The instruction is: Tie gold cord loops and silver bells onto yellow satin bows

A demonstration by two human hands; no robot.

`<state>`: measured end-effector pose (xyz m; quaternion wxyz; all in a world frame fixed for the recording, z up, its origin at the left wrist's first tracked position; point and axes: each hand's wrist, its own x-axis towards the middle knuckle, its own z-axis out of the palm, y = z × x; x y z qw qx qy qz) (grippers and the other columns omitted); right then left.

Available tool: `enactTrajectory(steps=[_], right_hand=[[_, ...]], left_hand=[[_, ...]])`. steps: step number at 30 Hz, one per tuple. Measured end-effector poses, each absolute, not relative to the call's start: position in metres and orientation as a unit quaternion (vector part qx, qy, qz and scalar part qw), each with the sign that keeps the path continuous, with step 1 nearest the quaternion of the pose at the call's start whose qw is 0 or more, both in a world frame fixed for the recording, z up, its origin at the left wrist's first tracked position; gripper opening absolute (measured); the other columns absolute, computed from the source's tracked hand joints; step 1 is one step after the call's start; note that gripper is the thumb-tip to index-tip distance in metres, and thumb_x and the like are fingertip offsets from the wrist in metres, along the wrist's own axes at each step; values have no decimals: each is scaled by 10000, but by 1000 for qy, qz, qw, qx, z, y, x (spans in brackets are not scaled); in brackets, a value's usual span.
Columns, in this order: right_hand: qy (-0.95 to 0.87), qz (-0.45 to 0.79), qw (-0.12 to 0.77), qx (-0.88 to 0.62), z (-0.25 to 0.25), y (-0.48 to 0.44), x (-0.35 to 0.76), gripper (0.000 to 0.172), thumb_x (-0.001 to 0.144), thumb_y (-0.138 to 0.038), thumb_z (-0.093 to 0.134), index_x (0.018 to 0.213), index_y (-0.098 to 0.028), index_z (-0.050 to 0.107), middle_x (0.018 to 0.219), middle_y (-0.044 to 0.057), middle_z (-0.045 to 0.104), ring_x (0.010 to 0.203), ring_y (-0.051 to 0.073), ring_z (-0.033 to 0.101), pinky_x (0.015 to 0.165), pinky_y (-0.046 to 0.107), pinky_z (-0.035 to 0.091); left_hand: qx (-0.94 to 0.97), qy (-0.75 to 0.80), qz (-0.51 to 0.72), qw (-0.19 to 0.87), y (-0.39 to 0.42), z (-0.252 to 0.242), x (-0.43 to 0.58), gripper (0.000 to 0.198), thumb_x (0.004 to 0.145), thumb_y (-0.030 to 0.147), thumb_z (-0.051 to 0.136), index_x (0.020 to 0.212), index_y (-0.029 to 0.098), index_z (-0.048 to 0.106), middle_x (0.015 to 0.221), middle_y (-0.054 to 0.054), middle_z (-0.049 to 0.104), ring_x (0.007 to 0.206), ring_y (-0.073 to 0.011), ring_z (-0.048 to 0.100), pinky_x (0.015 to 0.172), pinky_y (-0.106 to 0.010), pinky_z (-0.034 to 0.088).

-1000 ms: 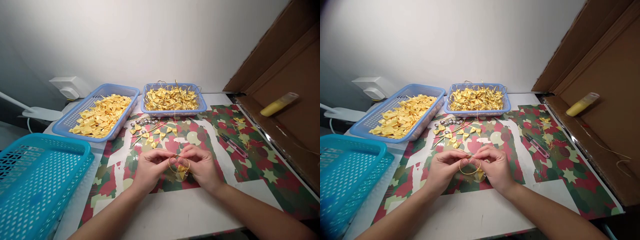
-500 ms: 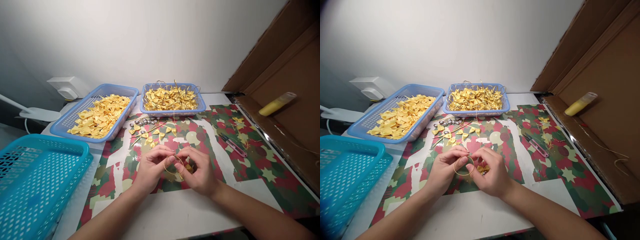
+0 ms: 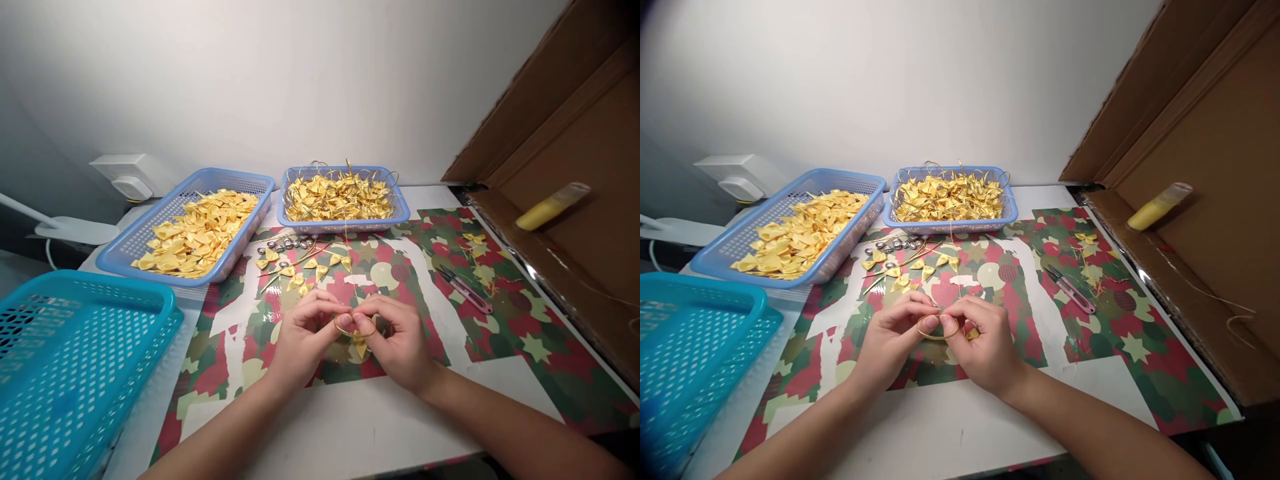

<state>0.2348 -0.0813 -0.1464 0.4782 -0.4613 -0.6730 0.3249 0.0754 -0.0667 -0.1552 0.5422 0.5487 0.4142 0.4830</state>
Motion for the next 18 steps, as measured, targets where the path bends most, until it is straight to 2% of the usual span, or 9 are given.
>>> enactTrajectory(steps=[4, 7, 12, 18], right_hand=[[-680, 318, 471, -462, -146, -80, 236, 152, 865, -160, 555, 733, -177, 629, 650, 9, 617, 603, 120, 547, 523, 234, 416], [-693, 303, 469, -456, -146, -80, 237, 147, 866, -159, 553, 741, -176, 628, 650, 10, 619, 605, 122, 541, 544, 244, 427], [-708, 276, 477, -442, -145, -80, 237, 135, 854, -133, 557, 741, -176, 617, 665, 13, 627, 614, 122, 550, 549, 242, 437], [-729, 243, 477, -426, -145, -79, 237, 117, 844, -118, 553, 767, -178, 617, 674, 22, 639, 608, 132, 551, 567, 269, 448]], left_hand=[[692, 406, 488, 343, -67, -150, 71, 54, 776, 168, 712, 810, 204, 734, 798, -25, 617, 741, -123, 580, 640, -243, 477], [738, 390, 491, 250, -66, -149, 70, 81, 766, 132, 711, 822, 189, 720, 811, -24, 626, 747, -124, 585, 678, -264, 483], [748, 392, 485, 225, -67, -149, 68, 69, 756, 139, 718, 811, 180, 708, 827, -32, 632, 754, -136, 593, 674, -277, 490], [730, 404, 482, 267, -67, -147, 68, 46, 786, 154, 689, 796, 194, 711, 809, -30, 638, 752, -142, 602, 665, -281, 499]])
